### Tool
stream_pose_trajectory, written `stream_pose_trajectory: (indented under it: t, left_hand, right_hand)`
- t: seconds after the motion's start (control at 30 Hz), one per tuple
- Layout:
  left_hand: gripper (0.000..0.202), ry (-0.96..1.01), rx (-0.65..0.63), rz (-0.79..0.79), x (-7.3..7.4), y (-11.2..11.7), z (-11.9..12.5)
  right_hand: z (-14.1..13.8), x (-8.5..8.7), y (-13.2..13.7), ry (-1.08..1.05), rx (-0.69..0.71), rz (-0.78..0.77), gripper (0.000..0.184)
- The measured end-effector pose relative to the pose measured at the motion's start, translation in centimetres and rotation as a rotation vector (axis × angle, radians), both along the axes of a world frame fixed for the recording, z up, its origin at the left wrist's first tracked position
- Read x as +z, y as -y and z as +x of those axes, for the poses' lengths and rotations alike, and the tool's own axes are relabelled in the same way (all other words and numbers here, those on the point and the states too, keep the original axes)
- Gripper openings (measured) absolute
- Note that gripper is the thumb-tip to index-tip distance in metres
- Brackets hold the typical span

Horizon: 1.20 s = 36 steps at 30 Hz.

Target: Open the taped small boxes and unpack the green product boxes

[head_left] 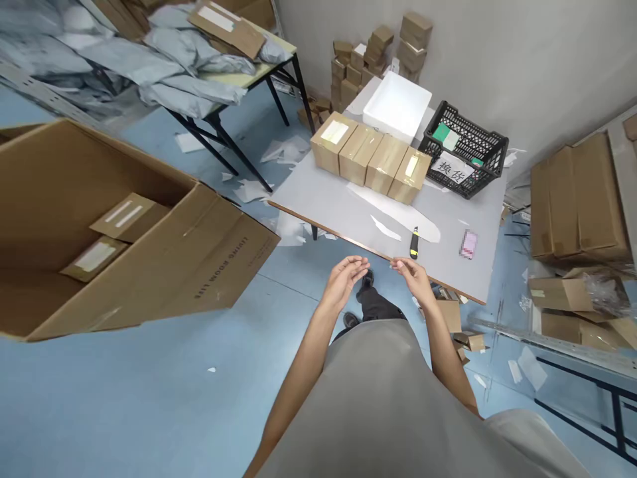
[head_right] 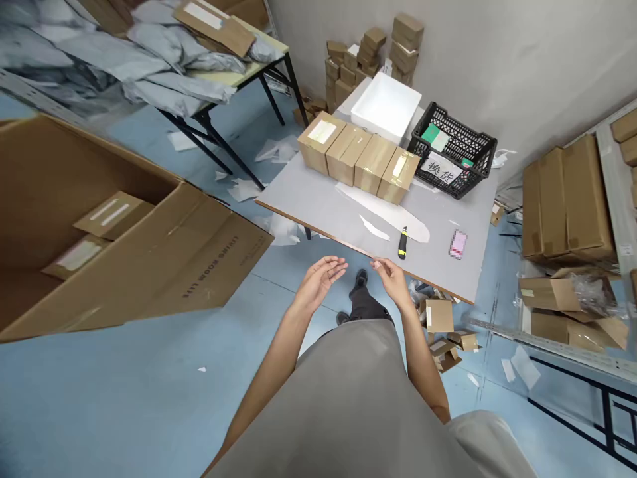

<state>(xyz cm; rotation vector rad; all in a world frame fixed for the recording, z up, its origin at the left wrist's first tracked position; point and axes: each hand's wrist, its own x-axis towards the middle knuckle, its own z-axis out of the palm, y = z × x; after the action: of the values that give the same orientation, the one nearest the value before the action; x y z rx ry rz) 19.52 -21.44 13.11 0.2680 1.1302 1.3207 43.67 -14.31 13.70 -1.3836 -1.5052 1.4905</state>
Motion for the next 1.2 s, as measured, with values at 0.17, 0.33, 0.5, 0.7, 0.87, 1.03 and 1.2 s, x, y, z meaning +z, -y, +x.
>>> stream_pose_trajectory:
  t: [0.17, 0.33, 0.5, 0.7, 0.87, 1.03, 1.2]
  left_hand:
    - [0.043, -0.093, -0.049, 0.01, 0.5, -5.6, -4.9]
    - [0.045, -0.116, -0.035, -0.043, 0.3, -10.3, -9.5]
    - [0.042, -0.112, -0.016, -0.111, -1.6, -14.7, -12.7]
    - [0.046, -0.13, -0.072, -0.149, -3.4, -20.5, -16.8]
    - [0.039, -0.234, -0.128, -0.166, -4.6, -28.0, -22.0]
    - [0.05, -0.838, -0.229, -0.1, -5.2, -37.1, -26.2]
    - [0.087, -1.296, -0.411, -0.133, -6.2, -43.5, -28.1]
  right_hand:
    - [-6.4, -0.8, -5.6, -0.083, 0.04, -0.027, 0.075]
    - [-13.2, -1.7, -12.0, -0.143, 0.173, -0.07, 0.074]
    - [-17.8, -2.2, -17.1, -0.123, 0.277, -0.051, 0.063]
    - [-20.5, -3.1, -21.2, -0.049, 0.272, -0.075, 0.052]
    - [-23.5, -3.3, -23.6, 0.009, 0.224, -0.1, 0.058]
    - [-27.8, -4.0, -27.4, 0.047, 0.072, -0.128, 0.075]
    - [-32.0, -6.7, -31.3, 0.084, -0.123, -0.331, 0.085]
